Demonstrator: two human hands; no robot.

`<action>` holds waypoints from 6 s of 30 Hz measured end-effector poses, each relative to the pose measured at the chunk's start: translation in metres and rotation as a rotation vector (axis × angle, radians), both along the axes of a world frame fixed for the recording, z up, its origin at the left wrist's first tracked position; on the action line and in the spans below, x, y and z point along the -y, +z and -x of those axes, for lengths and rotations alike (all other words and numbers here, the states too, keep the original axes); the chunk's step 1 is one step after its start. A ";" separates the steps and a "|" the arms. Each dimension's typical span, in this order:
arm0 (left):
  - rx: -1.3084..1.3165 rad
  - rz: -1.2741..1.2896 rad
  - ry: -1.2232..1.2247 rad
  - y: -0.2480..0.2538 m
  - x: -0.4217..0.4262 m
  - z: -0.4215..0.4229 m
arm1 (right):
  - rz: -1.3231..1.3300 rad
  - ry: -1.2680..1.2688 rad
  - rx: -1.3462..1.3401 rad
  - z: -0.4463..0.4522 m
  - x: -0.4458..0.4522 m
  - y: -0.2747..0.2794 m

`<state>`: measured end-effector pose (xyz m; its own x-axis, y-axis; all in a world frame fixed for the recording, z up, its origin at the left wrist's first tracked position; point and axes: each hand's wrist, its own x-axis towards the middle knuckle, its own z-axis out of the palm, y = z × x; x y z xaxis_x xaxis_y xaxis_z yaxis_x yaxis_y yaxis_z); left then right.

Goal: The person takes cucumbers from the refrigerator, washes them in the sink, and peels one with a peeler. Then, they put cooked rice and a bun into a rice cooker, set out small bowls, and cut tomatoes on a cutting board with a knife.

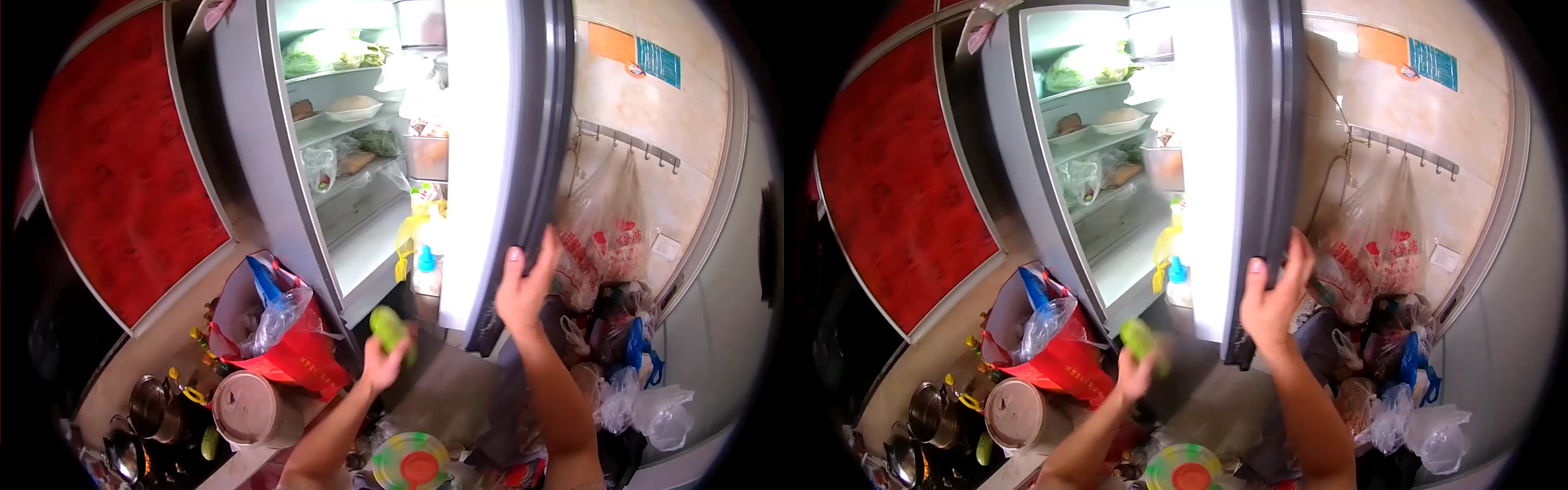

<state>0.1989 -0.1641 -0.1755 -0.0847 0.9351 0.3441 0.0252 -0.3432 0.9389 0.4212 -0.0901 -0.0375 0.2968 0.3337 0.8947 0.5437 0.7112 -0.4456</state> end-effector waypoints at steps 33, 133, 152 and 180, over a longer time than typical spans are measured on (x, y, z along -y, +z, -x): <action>0.566 0.660 0.833 -0.171 0.606 0.178 | 0.341 0.986 0.728 0.364 0.320 -0.147; 1.311 -0.578 0.719 -0.081 1.742 0.914 | 0.532 1.396 1.356 1.279 1.513 -0.337; 1.523 -0.528 0.568 -0.093 1.661 0.879 | 1.148 2.102 1.041 1.121 1.542 -0.282; 1.462 -0.488 0.741 -0.079 1.623 0.869 | 1.218 1.919 1.095 1.110 1.456 -0.308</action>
